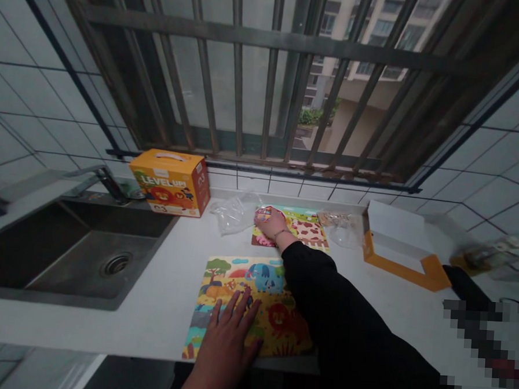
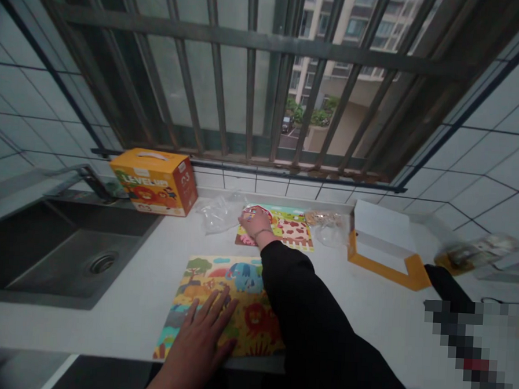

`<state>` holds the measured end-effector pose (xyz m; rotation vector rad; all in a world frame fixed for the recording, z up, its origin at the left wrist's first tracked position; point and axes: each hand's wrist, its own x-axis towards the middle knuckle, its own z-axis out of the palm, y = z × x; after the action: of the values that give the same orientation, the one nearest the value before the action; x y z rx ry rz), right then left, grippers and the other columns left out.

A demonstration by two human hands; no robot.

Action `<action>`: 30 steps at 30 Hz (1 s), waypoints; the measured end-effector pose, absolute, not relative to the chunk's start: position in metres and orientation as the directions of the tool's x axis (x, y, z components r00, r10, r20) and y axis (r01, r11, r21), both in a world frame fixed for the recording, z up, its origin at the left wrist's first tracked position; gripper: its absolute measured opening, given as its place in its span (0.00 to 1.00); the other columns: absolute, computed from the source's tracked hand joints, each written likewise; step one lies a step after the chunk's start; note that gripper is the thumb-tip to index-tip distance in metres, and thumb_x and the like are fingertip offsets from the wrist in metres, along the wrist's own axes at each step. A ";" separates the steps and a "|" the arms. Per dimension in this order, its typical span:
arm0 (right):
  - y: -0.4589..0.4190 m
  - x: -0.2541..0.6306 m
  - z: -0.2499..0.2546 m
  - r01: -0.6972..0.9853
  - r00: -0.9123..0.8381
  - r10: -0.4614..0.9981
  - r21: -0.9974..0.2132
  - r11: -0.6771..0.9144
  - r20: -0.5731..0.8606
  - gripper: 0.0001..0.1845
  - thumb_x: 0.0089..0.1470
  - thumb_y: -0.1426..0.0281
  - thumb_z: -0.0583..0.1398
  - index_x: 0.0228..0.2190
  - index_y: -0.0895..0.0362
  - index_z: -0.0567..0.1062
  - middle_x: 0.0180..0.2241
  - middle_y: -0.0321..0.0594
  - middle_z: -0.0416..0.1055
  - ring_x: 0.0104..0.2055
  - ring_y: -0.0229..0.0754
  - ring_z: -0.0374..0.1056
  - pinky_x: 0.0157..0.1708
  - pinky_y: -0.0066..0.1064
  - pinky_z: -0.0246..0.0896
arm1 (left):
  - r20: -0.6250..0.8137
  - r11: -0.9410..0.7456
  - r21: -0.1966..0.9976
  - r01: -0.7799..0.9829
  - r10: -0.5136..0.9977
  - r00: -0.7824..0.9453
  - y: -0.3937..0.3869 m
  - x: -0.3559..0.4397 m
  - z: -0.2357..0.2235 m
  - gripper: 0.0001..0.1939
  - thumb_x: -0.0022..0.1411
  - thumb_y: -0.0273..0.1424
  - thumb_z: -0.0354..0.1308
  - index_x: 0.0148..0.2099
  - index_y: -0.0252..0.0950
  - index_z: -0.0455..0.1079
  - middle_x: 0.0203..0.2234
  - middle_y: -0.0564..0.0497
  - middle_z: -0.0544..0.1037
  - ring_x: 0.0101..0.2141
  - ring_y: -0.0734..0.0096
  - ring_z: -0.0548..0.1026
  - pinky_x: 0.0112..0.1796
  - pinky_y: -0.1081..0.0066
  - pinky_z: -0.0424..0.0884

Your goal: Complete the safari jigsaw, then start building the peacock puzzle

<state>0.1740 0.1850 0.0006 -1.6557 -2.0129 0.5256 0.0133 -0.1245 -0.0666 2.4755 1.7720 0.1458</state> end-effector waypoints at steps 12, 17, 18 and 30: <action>0.180 0.160 -0.049 0.713 -0.542 0.822 -0.421 0.560 0.174 0.08 0.73 0.68 0.61 0.43 0.55 0.80 0.51 0.46 0.81 0.57 0.47 0.72 0.65 0.38 0.57 | 0.250 -0.337 -0.034 0.941 0.909 0.335 -0.133 -0.060 -0.079 0.40 0.75 0.48 0.57 0.84 0.55 0.51 0.80 0.52 0.59 0.74 0.45 0.66 0.68 0.39 0.65; 0.176 0.182 -0.057 0.724 -0.541 0.822 -0.398 0.564 0.180 0.13 0.74 0.70 0.58 0.54 0.59 0.79 0.61 0.54 0.77 0.65 0.51 0.68 0.70 0.43 0.54 | 0.290 -0.302 -0.052 0.952 0.908 0.303 -0.137 -0.084 -0.077 0.38 0.77 0.50 0.54 0.83 0.55 0.52 0.79 0.50 0.62 0.73 0.46 0.68 0.68 0.40 0.65; 0.174 0.189 -0.058 0.725 -0.536 0.824 -0.401 0.560 0.182 0.15 0.74 0.70 0.58 0.56 0.59 0.78 0.62 0.55 0.76 0.66 0.51 0.68 0.71 0.43 0.54 | 0.294 -0.300 -0.055 0.952 0.907 0.303 -0.137 -0.089 -0.077 0.37 0.78 0.50 0.53 0.83 0.54 0.53 0.78 0.50 0.62 0.73 0.46 0.69 0.67 0.39 0.66; 0.152 0.241 -0.062 0.636 -0.380 0.891 -0.629 0.447 0.249 0.06 0.68 0.70 0.61 0.36 0.54 0.76 0.45 0.47 0.79 0.53 0.50 0.73 0.63 0.43 0.63 | 0.118 -0.218 0.038 0.975 0.970 0.212 -0.078 -0.123 -0.065 0.34 0.79 0.51 0.45 0.80 0.48 0.62 0.79 0.48 0.59 0.77 0.43 0.61 0.71 0.32 0.60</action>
<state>0.2409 0.1522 -0.0616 -1.2735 -2.1392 0.5917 -0.1235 -0.0784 -0.0645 2.4798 1.9918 0.1843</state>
